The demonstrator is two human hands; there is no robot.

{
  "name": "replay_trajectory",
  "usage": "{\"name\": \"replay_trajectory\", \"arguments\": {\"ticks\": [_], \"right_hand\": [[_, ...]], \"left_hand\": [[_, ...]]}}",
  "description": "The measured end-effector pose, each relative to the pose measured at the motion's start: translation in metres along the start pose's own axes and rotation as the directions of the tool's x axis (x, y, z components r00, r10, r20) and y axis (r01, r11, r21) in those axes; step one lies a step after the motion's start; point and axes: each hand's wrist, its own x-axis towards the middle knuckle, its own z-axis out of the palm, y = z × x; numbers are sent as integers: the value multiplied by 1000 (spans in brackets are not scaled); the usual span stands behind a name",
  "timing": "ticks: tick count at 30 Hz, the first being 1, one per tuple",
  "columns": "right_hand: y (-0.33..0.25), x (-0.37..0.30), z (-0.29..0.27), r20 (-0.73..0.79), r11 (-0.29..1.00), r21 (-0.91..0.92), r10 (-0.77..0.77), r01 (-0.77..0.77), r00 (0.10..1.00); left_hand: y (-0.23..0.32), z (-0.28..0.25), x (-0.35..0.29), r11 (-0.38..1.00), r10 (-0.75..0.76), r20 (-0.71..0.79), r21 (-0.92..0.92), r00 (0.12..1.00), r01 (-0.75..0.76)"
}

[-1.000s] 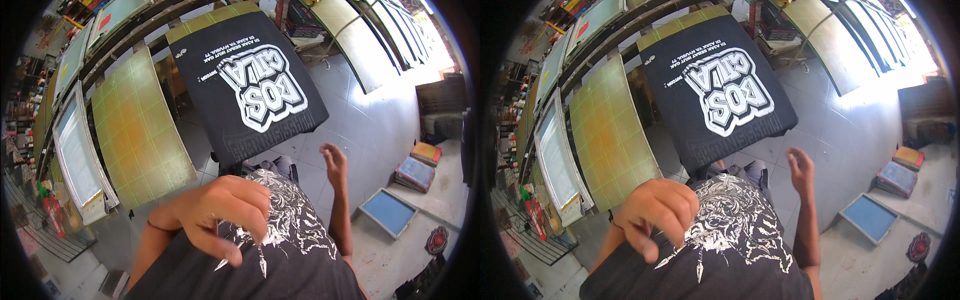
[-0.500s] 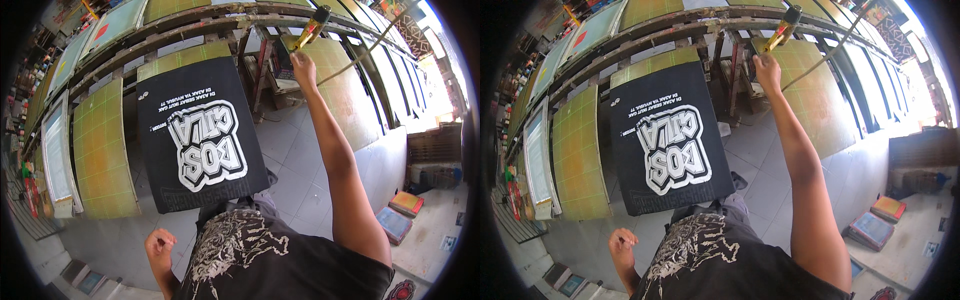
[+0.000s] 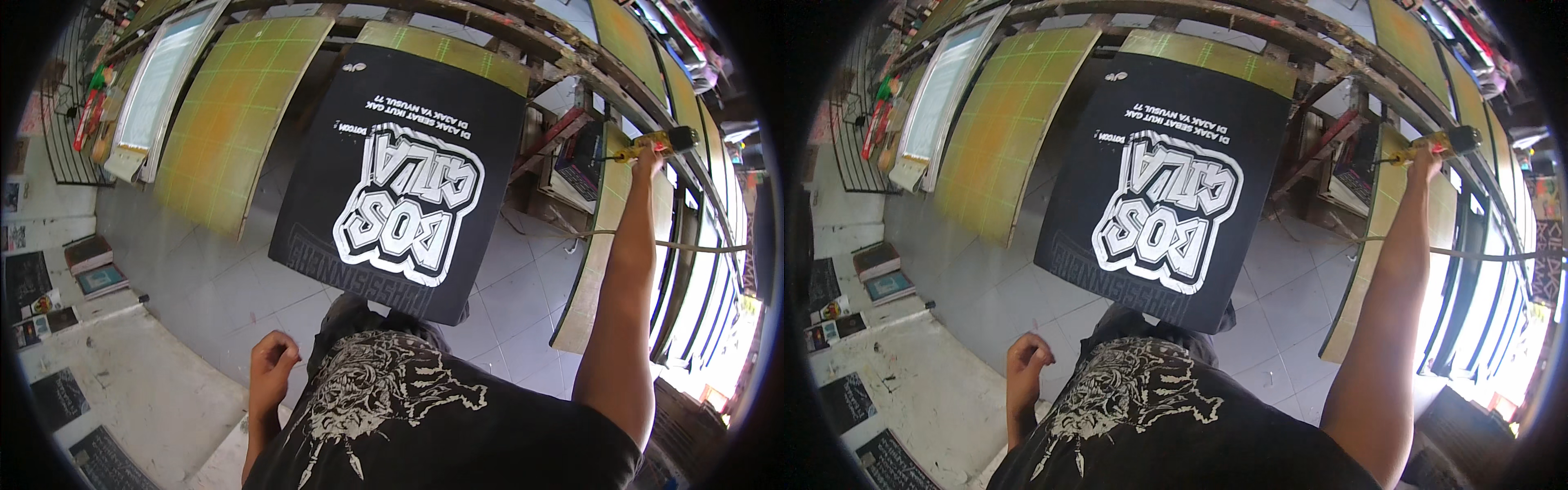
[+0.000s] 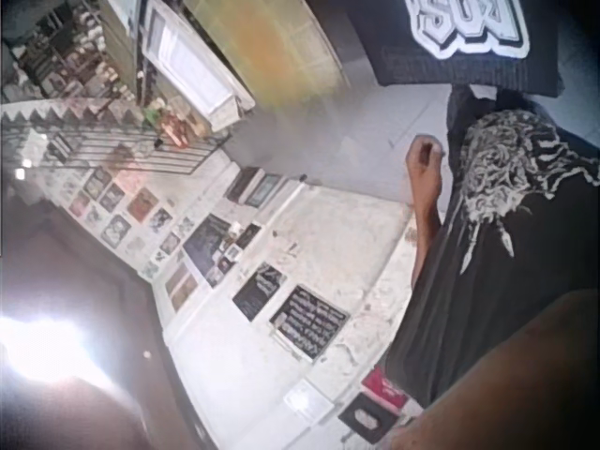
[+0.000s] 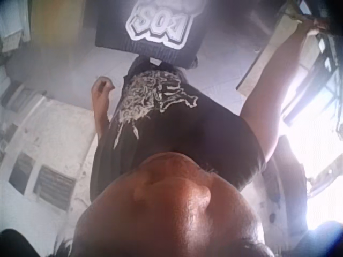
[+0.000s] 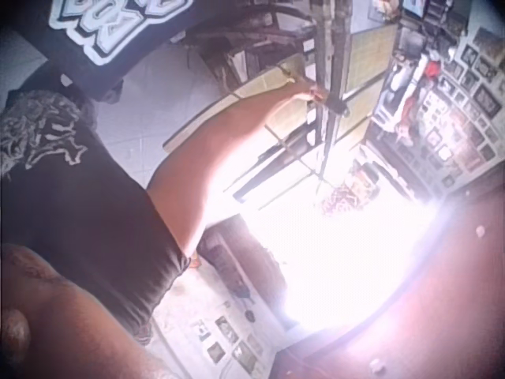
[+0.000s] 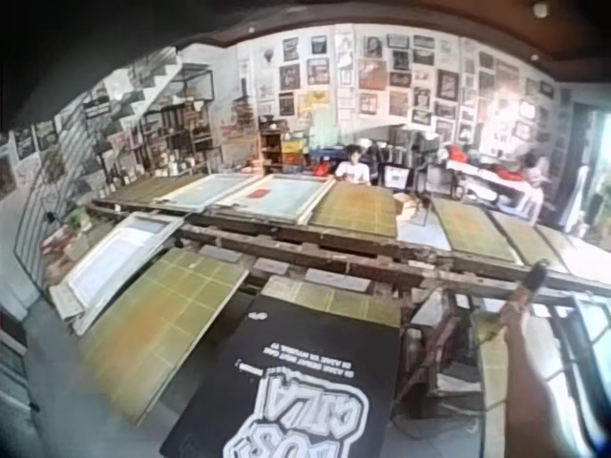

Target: The person performs a screen printing task by lowering a screen onto a shirt, using a squeegee to spread white ink across the screen by hand, and then drying the printed design with a heat gun.

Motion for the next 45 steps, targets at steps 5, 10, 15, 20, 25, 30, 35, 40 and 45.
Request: {"name": "replay_trajectory", "arguments": {"ticks": [5, 10, 15, 20, 25, 30, 35, 40, 45], "right_hand": [[-79, -62, -43, 75, 989, 112, 92, -100, 993], [-226, -210, -60, 243, 992, 102, 44, -71, 969], [-309, -324, -127, 278, 985, 89, 119, -149, 953], [-342, -400, -175, 358, 990, -65, 142, -127, 923], [-362, -462, -196, 348, 990, -33, 143, -140, 927], [-371, -500, -196, 263, 987, -91, 154, -134, 952], [-371, -524, -201, 314, 987, -124, 134, -99, 940], [-382, -560, -204, 337, 987, -38, 158, -154, 928], [-394, -597, -213, 341, 981, -72, 191, -178, 920]], "left_hand": [[70, 84, 49, 990, 117, 240, -109, 964, -93], [109, 238, 109, 982, 191, 623, -129, 758, -141], [114, 403, 108, 867, 485, 380, -92, 788, -490], [122, 421, 63, 981, 162, 651, -187, 742, -50], [124, 389, 28, 920, -92, 836, -138, 542, 368], [104, 377, -13, 940, 59, 813, -240, 580, 241], [95, 359, -28, 931, 4, 819, -212, 574, 296], [85, 327, -51, 911, -45, 790, -218, 611, 350], [66, 301, -67, 937, -118, 839, -84, 531, 340]]}}
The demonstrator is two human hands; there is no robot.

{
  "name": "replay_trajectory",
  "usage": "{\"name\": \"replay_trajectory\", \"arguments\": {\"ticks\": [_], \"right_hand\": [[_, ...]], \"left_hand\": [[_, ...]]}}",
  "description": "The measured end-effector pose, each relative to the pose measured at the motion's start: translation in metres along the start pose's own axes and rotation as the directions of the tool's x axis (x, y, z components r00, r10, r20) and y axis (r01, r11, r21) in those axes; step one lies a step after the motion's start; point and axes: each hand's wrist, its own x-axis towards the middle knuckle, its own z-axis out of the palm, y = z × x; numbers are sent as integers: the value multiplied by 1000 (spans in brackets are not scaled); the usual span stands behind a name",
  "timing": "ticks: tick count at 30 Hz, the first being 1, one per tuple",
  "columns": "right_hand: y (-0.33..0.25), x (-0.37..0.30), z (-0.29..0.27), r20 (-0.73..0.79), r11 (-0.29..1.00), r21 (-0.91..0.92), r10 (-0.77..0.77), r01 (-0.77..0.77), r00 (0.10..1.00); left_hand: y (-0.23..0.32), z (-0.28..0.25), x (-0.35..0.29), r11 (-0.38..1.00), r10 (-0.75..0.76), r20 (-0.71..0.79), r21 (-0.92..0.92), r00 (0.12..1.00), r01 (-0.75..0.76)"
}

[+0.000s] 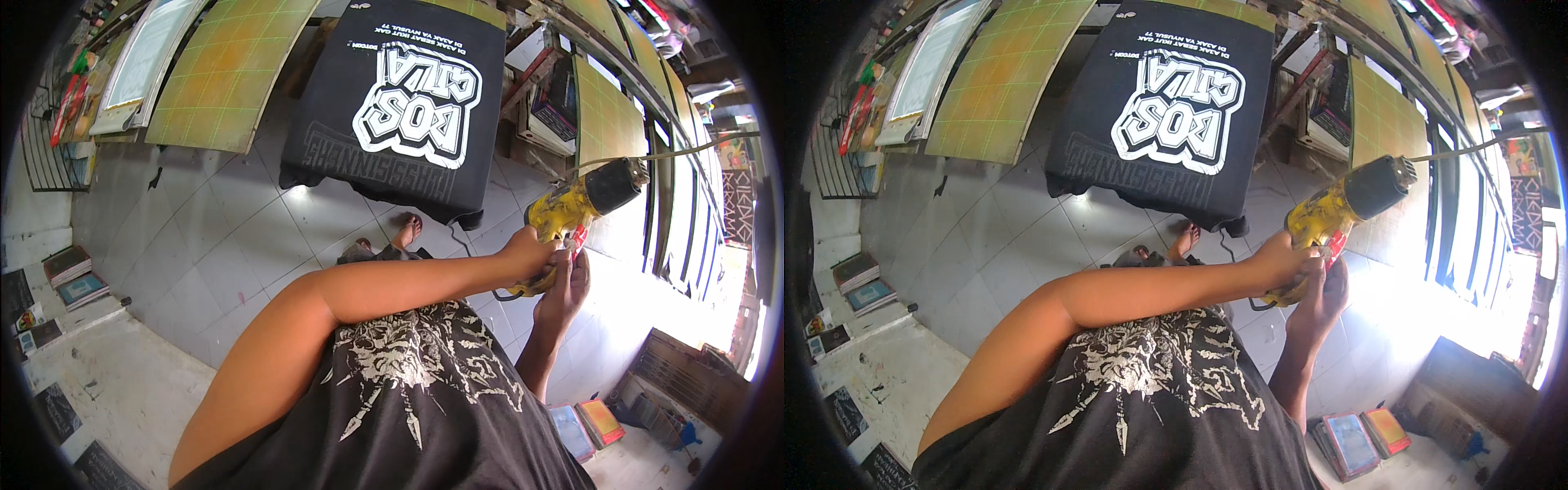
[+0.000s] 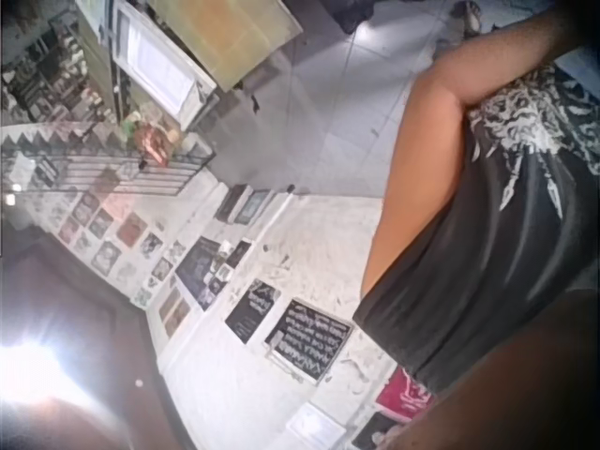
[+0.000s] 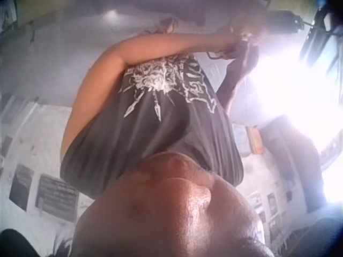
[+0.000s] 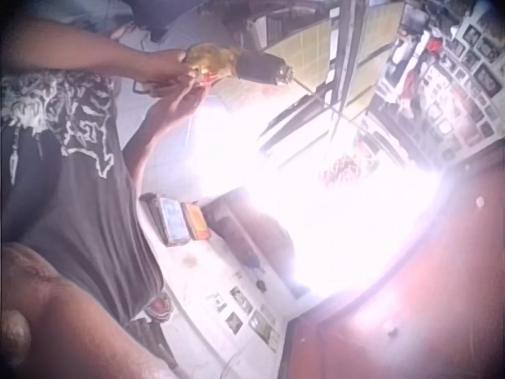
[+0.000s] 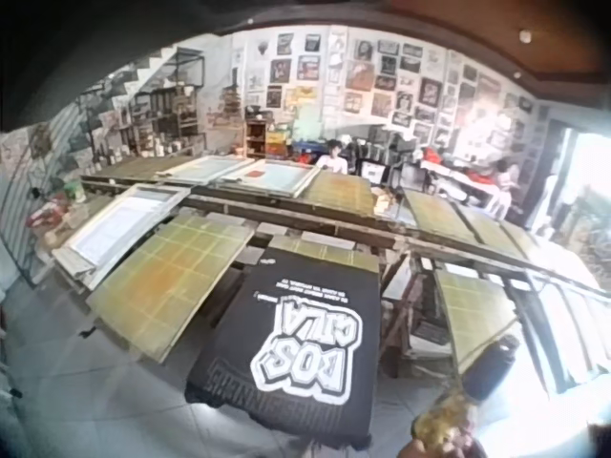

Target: The person performs a screen printing task by lowering a screen onto a shirt, using a squeegee to spread white ink across the screen by hand, and then drying the printed design with a heat gun.

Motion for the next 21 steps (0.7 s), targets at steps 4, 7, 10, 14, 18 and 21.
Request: {"name": "replay_trajectory", "arguments": {"ticks": [4, 7, 10, 14, 18, 21], "right_hand": [[-4, -25, -1, 4, 998, -67, -4, 4, 1000], [-14, -35, 3, 55, 988, -139, -60, 67, 997], [-18, -39, -1, 85, 964, -249, -72, 92, 994], [-38, -35, -1, 96, 953, -304, 30, 0, 995], [-45, -34, -13, 76, 960, -193, -192, 204, 978], [-19, -26, -50, -58, 971, -164, -188, 176, 981]], "left_hand": [[-31, 1, -10, 973, 95, 126, -219, 987, -66], [-42, 10, -15, 960, 134, 2, -250, 991, -129], [-38, 2, -22, 981, 103, 153, -181, 983, -75], [-36, 8, -16, 980, 129, 160, -169, 979, -101], [-28, 22, -5, 937, 312, 82, -192, 946, -292], [-27, 22, 6, 942, 293, 213, -230, 932, -244]]}}
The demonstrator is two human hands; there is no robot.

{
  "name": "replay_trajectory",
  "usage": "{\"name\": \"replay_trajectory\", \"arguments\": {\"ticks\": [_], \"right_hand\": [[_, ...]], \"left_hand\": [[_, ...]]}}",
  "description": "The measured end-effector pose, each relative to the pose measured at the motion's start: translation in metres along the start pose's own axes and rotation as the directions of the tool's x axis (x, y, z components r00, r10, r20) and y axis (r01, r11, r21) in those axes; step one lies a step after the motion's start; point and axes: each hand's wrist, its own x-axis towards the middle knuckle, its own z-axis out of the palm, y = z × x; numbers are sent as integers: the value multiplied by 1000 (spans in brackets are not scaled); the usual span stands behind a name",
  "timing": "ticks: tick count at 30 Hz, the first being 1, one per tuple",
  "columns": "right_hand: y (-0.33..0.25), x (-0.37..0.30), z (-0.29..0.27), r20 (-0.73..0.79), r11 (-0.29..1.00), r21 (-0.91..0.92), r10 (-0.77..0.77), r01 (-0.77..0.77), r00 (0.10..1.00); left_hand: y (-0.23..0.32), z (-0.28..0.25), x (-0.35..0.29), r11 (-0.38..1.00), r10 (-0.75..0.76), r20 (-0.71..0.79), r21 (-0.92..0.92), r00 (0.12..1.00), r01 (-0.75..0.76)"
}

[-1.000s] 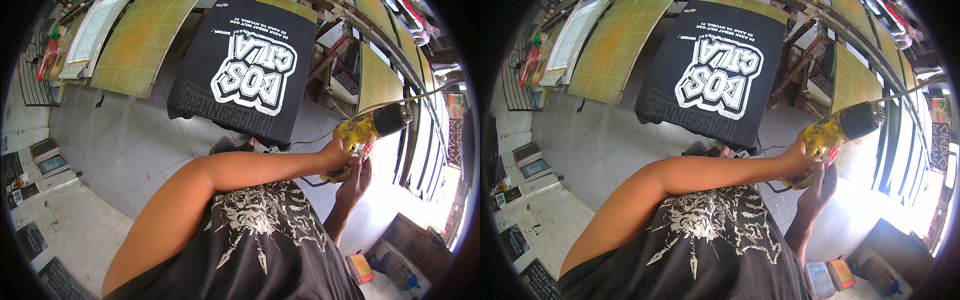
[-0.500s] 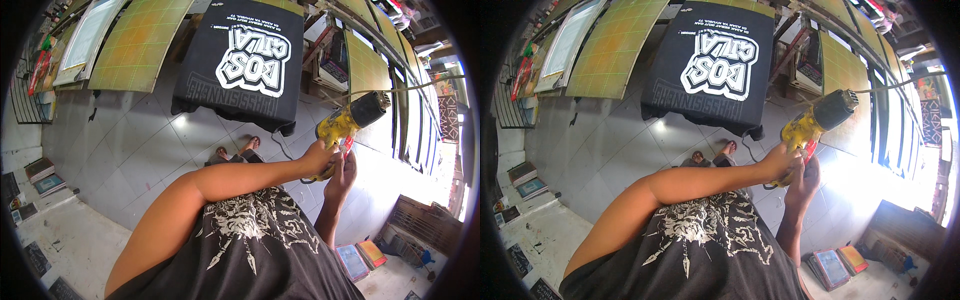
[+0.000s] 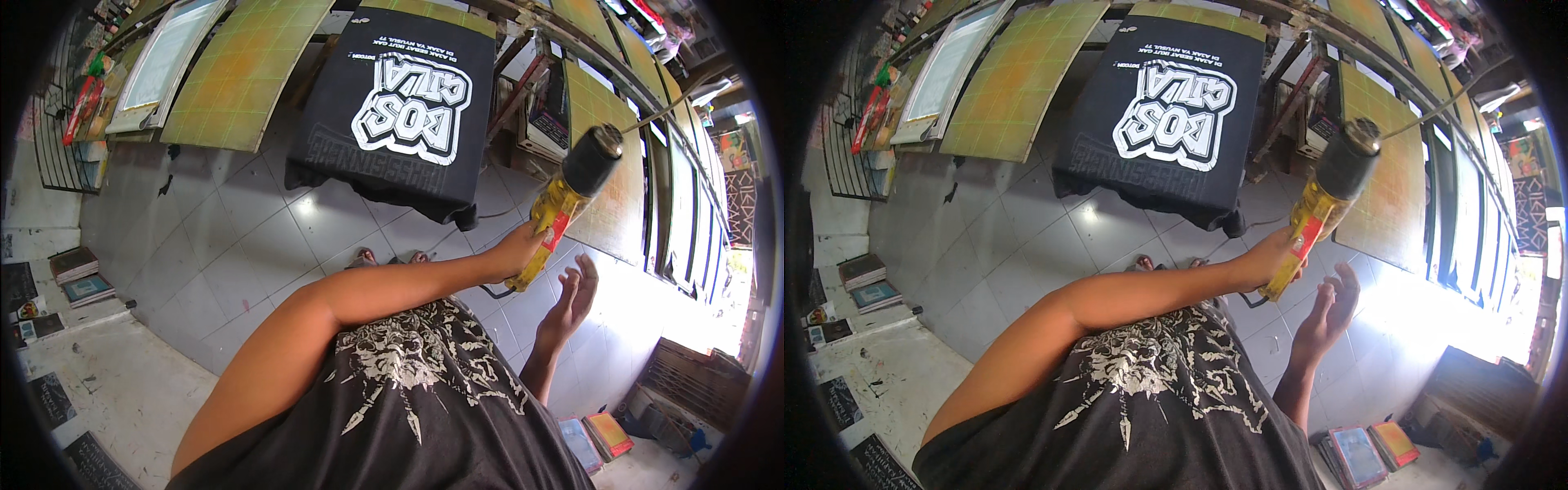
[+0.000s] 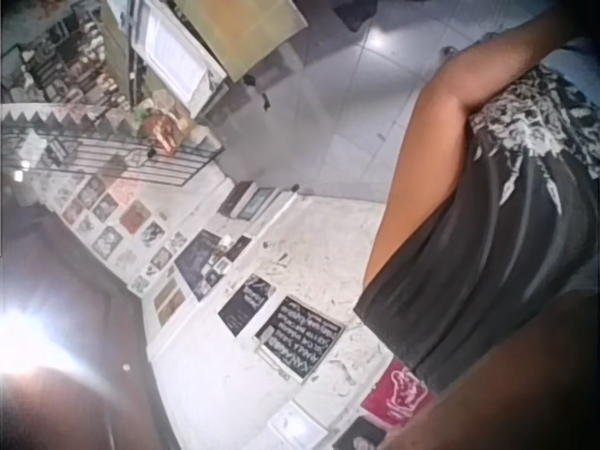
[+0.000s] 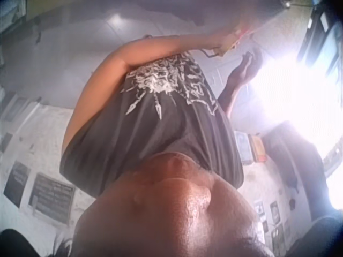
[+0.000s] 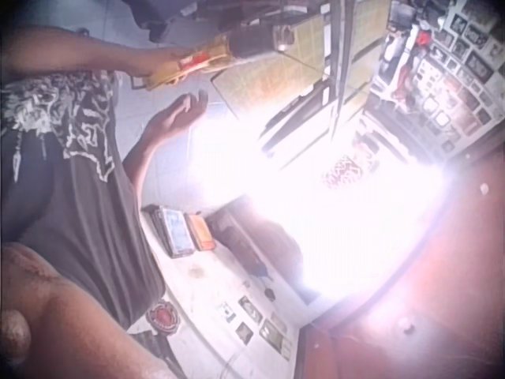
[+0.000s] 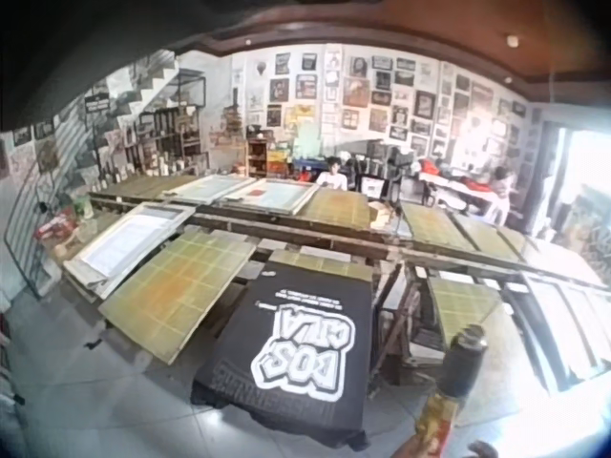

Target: The person performs a screen printing task by lowering a screen onto a shirt, using a squeegee to spread white ink across the screen by hand, and then drying the printed design with a heat gun.

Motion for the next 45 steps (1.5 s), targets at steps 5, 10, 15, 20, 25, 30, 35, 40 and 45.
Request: {"name": "replay_trajectory", "arguments": {"ticks": [5, 10, 15, 20, 25, 30, 35, 40, 45], "right_hand": [[58, 12, -6, 348, 670, 519, 400, -530, 848], [82, 63, -5, 543, 384, 615, 428, -689, 723], [97, 84, 2, 621, 295, 627, 369, -721, 691], [62, 84, 33, 524, 348, 680, 384, -645, 760], [27, 113, 34, 396, 522, 648, 392, -555, 830], [-26, 134, 37, 190, 879, 328, 299, -348, 935], [-60, 142, 54, 281, 953, -160, 293, -256, 914], [-79, 139, 90, 398, 886, -463, 191, 17, 897], [-102, 135, 122, 489, 739, -653, 243, 167, 838]], "left_hand": [[12, 13, 3, 965, -14, 160, -255, 987, 55], [13, 16, 11, 952, -67, 170, -285, 983, 114], [48, 20, 2, 995, -96, 147, 8, 984, 96], [56, -2, -2, 989, -130, 47, 73, 990, 126], [69, -93, -65, 960, -256, -168, 69, 952, 271], [132, -177, -178, 568, 536, -367, 823, 760, -3], [188, -258, -195, -37, 784, -71, 986, 617, 161], [208, -290, -160, -211, 699, 55, 969, 713, 132], [204, -307, -136, -297, 586, 58, 943, 808, 148]]}}
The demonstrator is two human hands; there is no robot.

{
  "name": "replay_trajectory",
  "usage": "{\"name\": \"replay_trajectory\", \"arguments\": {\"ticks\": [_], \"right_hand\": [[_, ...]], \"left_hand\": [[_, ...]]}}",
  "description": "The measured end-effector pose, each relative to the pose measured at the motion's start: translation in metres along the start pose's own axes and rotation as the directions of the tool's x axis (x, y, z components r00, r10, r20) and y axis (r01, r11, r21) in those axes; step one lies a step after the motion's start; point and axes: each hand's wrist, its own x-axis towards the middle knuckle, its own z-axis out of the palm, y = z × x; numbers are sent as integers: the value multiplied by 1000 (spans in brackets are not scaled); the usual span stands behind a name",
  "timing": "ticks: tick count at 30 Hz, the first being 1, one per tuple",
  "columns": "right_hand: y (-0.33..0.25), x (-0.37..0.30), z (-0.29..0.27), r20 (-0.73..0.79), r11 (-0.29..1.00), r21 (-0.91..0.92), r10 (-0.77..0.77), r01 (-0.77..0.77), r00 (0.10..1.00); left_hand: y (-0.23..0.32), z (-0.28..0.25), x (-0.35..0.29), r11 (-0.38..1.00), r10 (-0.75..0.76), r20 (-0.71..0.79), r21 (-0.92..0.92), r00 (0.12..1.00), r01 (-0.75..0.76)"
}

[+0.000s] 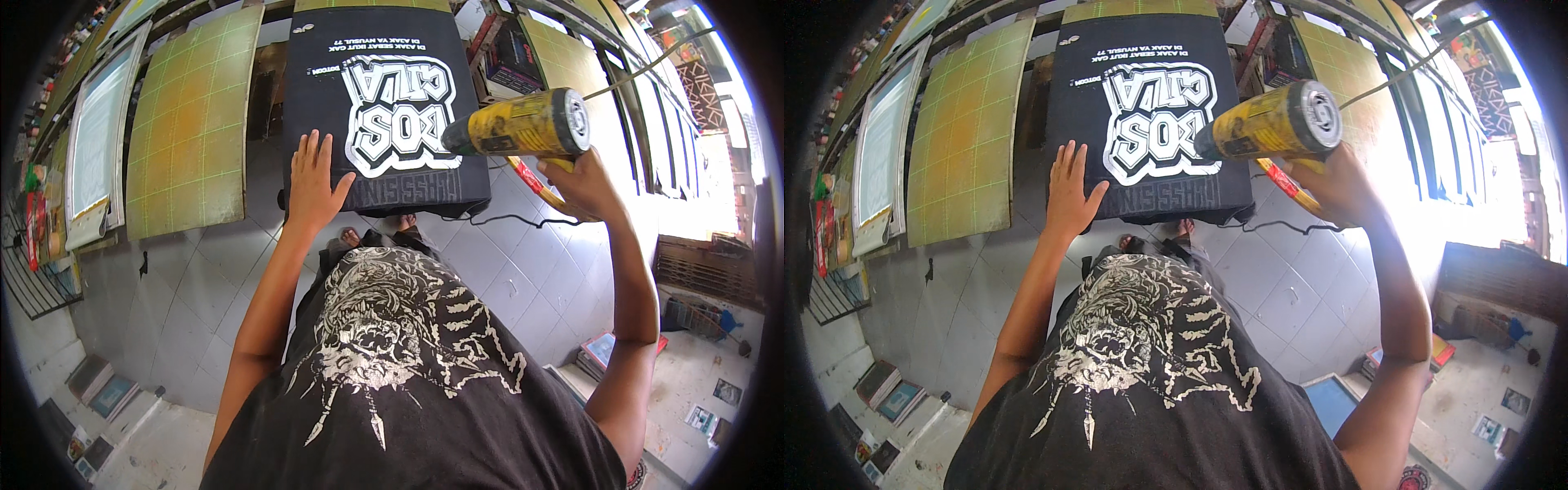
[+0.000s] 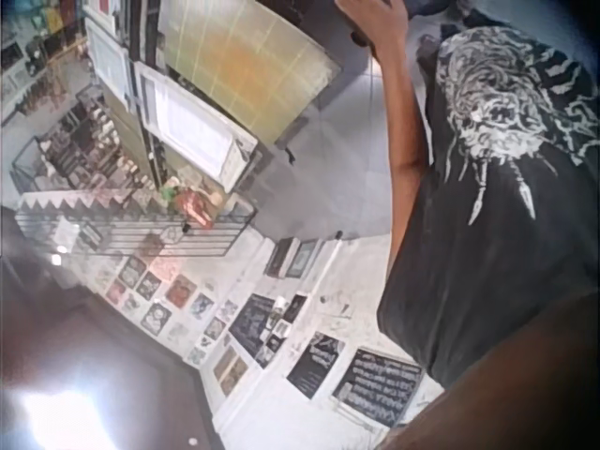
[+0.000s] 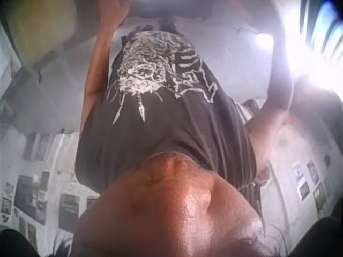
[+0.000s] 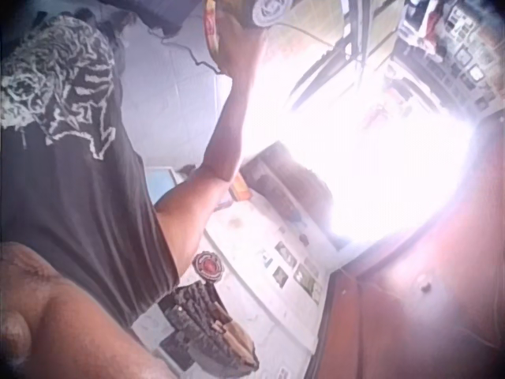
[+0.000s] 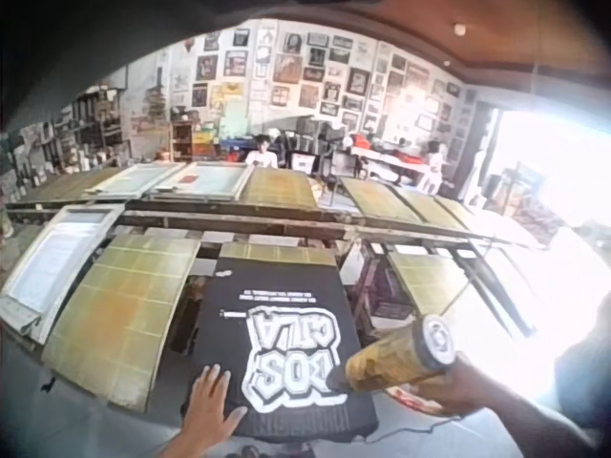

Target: The person performs a screen printing task by lowering a screen onto a shirt, using a squeegee to spread white ink across the screen by hand, and then drying the printed design with a heat gun.

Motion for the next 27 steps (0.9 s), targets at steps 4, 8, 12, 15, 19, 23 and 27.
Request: {"name": "replay_trajectory", "arguments": {"ticks": [4, 8, 12, 15, 19, 23, 27], "right_hand": [[-32, 3, 1, 40, 976, -214, 60, -50, 997], [-23, 14, 1, 176, 976, -203, -40, 76, 984], [-31, 19, 4, 223, 972, -206, -66, 113, 973], [-30, 23, 9, 255, 975, -193, -57, 108, 965], [-32, 26, 16, 240, 972, -164, -128, 170, 962], [-34, 32, 20, 221, 976, -112, -161, 189, 962], [-42, 34, 18, 254, 976, -149, -115, 157, 960]], "left_hand": [[-1, 9, 2, 1000, -8, 43, 29, 999, 7], [-5, 17, -1, 999, -17, 63, 41, 998, 14], [-6, 21, -3, 998, -21, 69, 53, 997, 17], [-6, 24, -6, 999, -26, 66, 44, 997, 23], [-6, 24, -7, 998, -27, 72, 64, 997, 23], [-4, 23, -6, 998, -27, 80, 54, 996, 22], [-2, 23, -6, 998, -34, 82, 56, 996, 30]]}}
